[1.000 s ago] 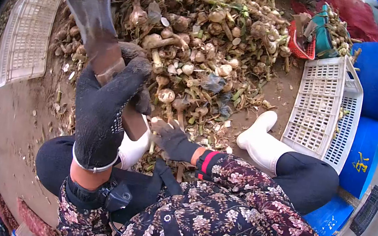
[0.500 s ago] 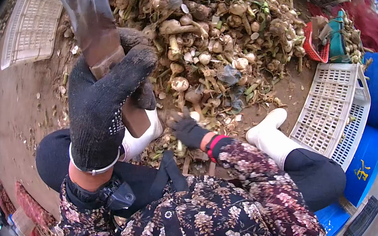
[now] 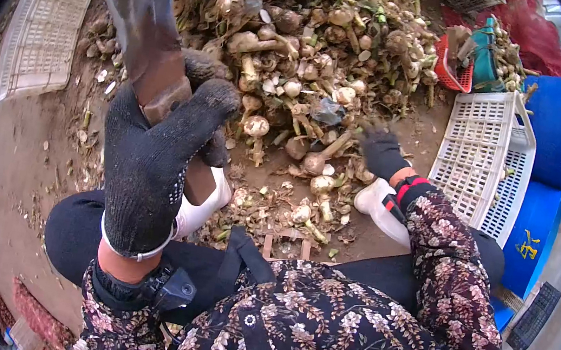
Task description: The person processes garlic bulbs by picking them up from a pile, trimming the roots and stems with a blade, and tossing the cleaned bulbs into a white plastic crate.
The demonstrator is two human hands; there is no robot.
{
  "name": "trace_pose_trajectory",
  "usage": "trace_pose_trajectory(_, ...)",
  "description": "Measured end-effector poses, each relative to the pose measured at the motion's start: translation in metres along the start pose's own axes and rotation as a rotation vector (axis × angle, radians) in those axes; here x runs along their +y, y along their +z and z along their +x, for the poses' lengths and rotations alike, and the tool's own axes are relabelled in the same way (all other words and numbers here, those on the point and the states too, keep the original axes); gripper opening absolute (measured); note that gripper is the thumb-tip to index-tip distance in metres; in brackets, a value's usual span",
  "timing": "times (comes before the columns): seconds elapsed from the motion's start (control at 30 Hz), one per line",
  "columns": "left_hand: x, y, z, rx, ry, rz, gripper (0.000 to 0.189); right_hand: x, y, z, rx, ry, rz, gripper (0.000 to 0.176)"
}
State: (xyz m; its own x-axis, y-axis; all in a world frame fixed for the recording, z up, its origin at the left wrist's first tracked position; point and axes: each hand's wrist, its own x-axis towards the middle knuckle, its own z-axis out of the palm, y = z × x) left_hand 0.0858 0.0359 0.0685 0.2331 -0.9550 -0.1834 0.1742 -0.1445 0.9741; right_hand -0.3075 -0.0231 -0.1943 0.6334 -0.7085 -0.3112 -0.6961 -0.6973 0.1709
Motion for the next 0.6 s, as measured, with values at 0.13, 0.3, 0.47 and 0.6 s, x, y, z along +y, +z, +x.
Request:
trace_pose_trajectory(0.13,0.005,0.002,0.004,-0.014,-0.024,-0.105,0.021,-0.047,-0.037,0.028,0.121,0.059,0.414,0.046)
trace_pose_trajectory(0.3,0.009,0.011,0.008,-0.006,0.006,-0.045,0.021,-0.117,-0.049,0.027,-0.157,-0.067,0.448,0.04)
trace_pose_trajectory(0.47,0.013,0.025,0.013,-0.04,-0.08,-0.033,0.021,-0.124,0.016,0.015,0.079,0.036,0.247,0.058)
trace_pose_trajectory(0.6,0.006,0.035,0.019,-0.052,-0.102,-0.055,0.018,-0.113,-0.007,0.016,-0.255,0.236,0.612,0.05)
